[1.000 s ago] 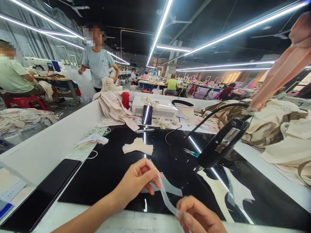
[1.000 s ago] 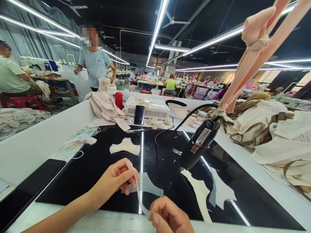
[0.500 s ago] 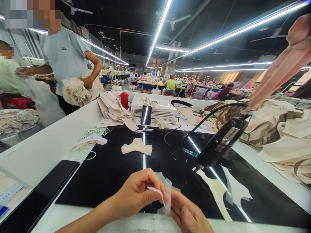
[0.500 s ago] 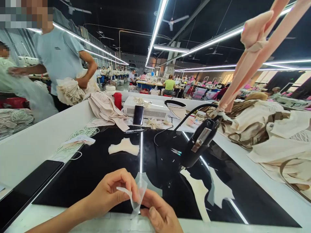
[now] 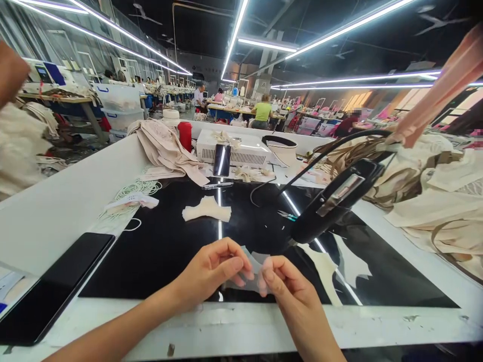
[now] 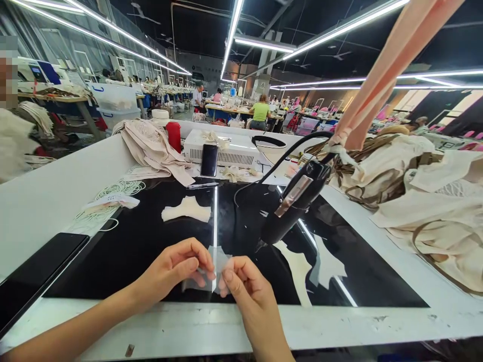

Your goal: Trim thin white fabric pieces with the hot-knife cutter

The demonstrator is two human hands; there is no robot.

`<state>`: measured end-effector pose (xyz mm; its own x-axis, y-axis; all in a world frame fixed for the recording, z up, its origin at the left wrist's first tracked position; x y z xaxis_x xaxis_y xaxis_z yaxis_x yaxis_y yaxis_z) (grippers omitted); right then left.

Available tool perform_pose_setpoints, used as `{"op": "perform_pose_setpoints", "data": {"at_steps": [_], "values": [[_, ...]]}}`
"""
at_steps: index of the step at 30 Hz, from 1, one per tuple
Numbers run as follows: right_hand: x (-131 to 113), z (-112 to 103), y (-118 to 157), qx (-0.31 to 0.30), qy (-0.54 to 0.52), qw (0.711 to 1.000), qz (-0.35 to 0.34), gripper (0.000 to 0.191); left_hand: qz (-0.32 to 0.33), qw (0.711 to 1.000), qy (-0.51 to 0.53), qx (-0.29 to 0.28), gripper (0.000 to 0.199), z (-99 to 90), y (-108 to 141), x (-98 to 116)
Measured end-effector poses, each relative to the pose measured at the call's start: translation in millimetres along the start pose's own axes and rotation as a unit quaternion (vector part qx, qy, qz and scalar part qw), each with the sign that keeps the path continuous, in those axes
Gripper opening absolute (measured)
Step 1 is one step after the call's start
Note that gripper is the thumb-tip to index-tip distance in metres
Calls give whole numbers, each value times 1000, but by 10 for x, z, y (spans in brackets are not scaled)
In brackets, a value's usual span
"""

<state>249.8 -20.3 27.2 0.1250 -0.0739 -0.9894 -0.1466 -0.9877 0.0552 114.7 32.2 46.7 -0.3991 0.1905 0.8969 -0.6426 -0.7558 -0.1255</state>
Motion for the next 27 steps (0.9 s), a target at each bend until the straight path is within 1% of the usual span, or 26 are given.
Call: {"op": "perform_pose_setpoints", "data": {"at_steps": [3, 6, 8, 9, 13, 14, 16, 19, 22, 24, 25, 27], "values": [[-52, 8, -24, -11, 36, 999, -16, 37, -42, 998, 15, 43, 43, -102, -25, -138], [-33, 38, -84, -44, 83, 995, -37, 36, -100, 994, 18, 51, 46, -117, -15, -303], [18, 38, -122, -58, 119, 990, -48, 34, -131, 990, 10, 54, 42, -113, 4, -373], [46, 20, -135, -55, 134, 988, -53, 33, -139, 988, 3, 60, 39, -119, 13, -385], [104, -160, -134, 22, 169, 983, -66, 32, -131, 987, -26, 93, 35, -183, 11, -334], [97, -189, -125, 36, 188, 979, -73, 29, -126, 987, -31, 98, 34, -200, 3, -321], [49, -199, -118, 44, 248, 962, -101, 20, -120, 986, -43, 105, 32, -232, -10, -318], [-77, -148, -128, 35, 334, 925, -176, 19, -118, 983, -74, 124, 26, -301, -11, -337], [-187, -110, -135, 39, 381, 890, -249, 18, -108, 971, -148, 152, 21, -390, 16, -302], [-221, -90, -135, 46, 400, 872, -277, 20, -89, 952, -245, 157, 15, -417, 29, -222], [-227, -76, -134, 48, 410, 865, -286, 21, -73, 936, -307, 153, 11, -411, 29, -171], [-226, -39, -123, 49, 434, 848, -300, 23, -30, 890, -438, 127, 6, -346, 18, -80]]}}
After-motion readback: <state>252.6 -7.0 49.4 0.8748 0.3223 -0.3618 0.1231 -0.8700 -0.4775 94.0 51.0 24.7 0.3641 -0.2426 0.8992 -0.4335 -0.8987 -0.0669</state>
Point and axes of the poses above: each hand's wrist, its own y-axis away from the middle knuckle, its own z-axis out of the palm, x = y × z, the point moved 10 cm from there along -y, towards the middle knuckle, and after that the axes turned 12 degrees about y, right-handed, at the moved point
